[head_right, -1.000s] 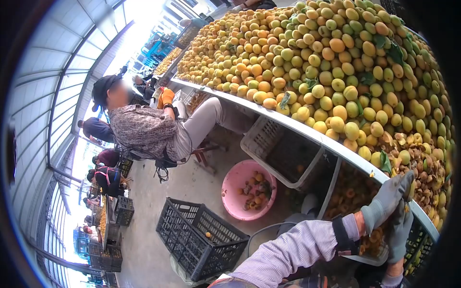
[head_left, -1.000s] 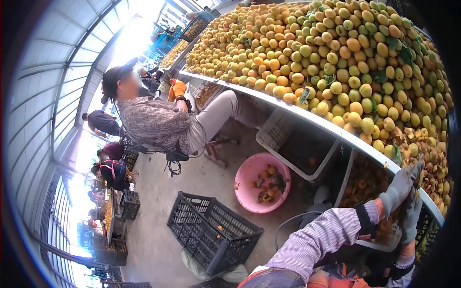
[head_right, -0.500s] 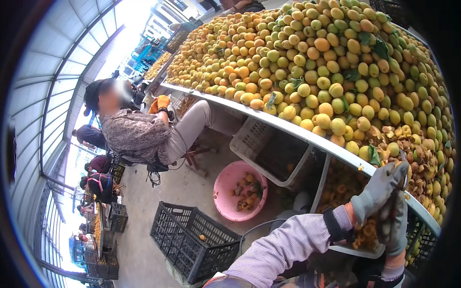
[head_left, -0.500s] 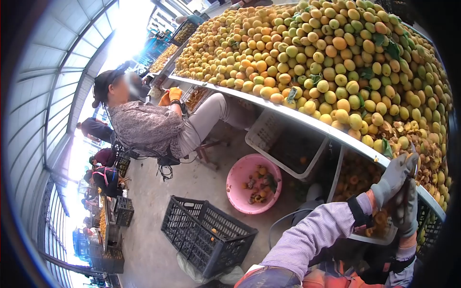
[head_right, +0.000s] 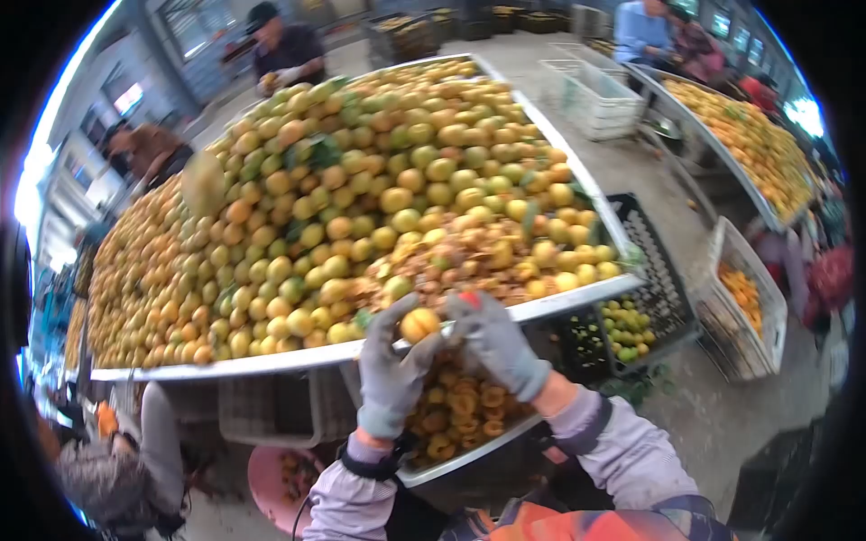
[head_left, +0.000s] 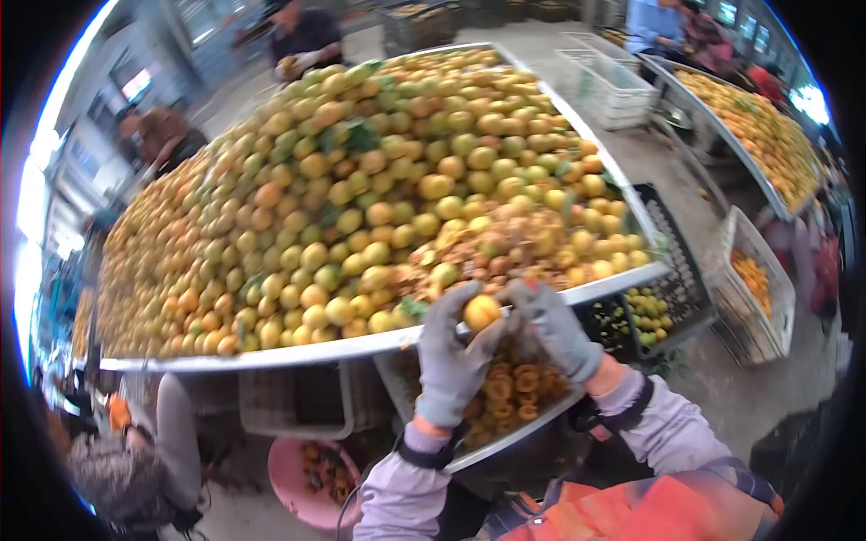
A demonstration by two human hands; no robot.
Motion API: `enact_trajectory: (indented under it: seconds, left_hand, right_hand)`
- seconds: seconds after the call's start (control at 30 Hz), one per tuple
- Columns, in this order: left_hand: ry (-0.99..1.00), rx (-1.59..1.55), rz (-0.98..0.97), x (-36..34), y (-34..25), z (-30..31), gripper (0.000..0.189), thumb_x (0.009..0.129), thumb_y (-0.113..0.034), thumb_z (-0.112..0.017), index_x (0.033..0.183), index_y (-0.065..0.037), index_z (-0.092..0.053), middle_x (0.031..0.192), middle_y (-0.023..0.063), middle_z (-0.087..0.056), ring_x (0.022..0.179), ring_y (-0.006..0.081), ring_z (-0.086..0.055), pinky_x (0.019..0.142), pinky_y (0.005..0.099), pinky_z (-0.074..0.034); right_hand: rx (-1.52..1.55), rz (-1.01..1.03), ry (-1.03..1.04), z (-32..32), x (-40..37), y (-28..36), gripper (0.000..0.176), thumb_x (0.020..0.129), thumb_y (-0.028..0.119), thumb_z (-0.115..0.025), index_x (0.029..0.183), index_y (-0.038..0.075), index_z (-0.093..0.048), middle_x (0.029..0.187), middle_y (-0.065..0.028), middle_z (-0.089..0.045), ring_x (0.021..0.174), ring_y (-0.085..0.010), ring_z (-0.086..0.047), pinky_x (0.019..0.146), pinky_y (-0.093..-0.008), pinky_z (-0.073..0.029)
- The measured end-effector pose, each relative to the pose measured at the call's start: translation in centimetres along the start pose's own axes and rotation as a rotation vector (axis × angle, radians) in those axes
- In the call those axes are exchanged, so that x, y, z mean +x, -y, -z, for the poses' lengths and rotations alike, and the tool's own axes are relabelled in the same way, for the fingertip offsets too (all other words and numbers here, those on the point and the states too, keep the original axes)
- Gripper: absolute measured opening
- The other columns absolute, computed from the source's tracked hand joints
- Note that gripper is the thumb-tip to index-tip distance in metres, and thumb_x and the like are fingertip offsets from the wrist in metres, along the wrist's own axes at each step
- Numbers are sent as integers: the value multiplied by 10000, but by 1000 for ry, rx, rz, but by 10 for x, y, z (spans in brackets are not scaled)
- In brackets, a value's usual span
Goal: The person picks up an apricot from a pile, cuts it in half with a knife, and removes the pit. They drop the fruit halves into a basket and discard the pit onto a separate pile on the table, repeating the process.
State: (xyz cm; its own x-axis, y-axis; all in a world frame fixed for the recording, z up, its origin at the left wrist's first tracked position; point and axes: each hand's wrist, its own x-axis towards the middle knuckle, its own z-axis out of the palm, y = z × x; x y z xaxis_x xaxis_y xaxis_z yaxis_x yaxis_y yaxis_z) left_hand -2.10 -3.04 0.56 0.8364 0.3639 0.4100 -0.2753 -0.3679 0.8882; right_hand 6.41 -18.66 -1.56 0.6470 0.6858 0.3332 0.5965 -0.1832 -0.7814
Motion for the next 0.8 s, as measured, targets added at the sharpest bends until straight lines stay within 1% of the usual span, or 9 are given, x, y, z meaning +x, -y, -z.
enact_trajectory:
  seconds: [0.1,0.17,0.2,0.3,0.37,0.57,0.63,0.7,0.8]
  left_hand:
    - [50,198,-124,-1,-13,-7,506,657,-76,-769,1135,-43,-605,1057,122,-562,955,232,-581,846,303,-477]
    - [65,273,-84,-4,-16,-9,520,636,-60,-775,1127,-42,-603,1048,120,-564,951,233,-587,831,311,-486]
    - [57,286,-104,-6,-15,-10,496,648,-62,-765,1114,-35,-598,1053,122,-563,944,236,-590,831,314,-486]
    - [97,281,-111,-8,-17,-11,449,680,-68,-743,1100,-18,-589,1045,131,-567,954,234,-586,836,311,-480]
    - [140,257,-114,-11,-7,-14,430,732,-101,-709,1114,28,-560,1026,113,-574,950,211,-584,828,309,-479]
    - [97,-440,355,-20,-2,-16,447,874,-231,-618,1199,51,-500,1032,75,-578,997,141,-545,881,301,-440]
    - [112,-443,450,-7,-25,-14,465,918,-332,-538,1191,44,-511,1004,60,-585,924,106,-547,784,253,-462]
    - [94,-1068,636,-4,-9,-7,426,928,-324,-520,1189,11,-509,1074,82,-589,847,153,-606,703,240,-514]
    - [30,-1025,675,-4,-13,-3,544,928,-460,-437,1167,19,-533,922,45,-586,672,118,-558,541,224,-455]
  right_hand:
    - [-387,284,-175,-11,2,6,376,796,105,-555,1171,71,-543,1022,-127,-556,907,-300,-545,777,-350,-472]
    - [473,-490,-74,-9,9,27,431,909,433,-499,992,11,-538,915,-52,-544,836,-122,-497,719,-275,-436]
    - [406,-217,-123,-13,9,25,425,883,448,-571,911,26,-519,834,11,-485,764,-58,-433,662,-206,-412]
    - [537,-432,-38,0,8,32,377,883,406,-586,909,34,-525,833,19,-487,767,-56,-440,645,-214,-411]
    - [546,-288,-119,-10,5,24,338,895,375,-578,879,42,-521,802,32,-484,746,-34,-430,609,-203,-394]
    - [789,-488,-151,-12,7,32,233,889,281,-607,863,64,-527,785,63,-491,729,-1,-422,598,-173,-377]
    - [801,-386,-242,-13,10,37,360,856,406,-611,826,54,-537,679,7,-512,584,-51,-460,528,-215,-415]
    - [1151,-599,34,5,7,45,337,875,388,-584,917,54,-554,651,-13,-550,426,-54,-444,388,-201,-375]
    - [1355,-639,49,0,5,37,318,912,367,-516,1002,63,-542,619,-37,-574,323,-66,-392,294,-196,-297]
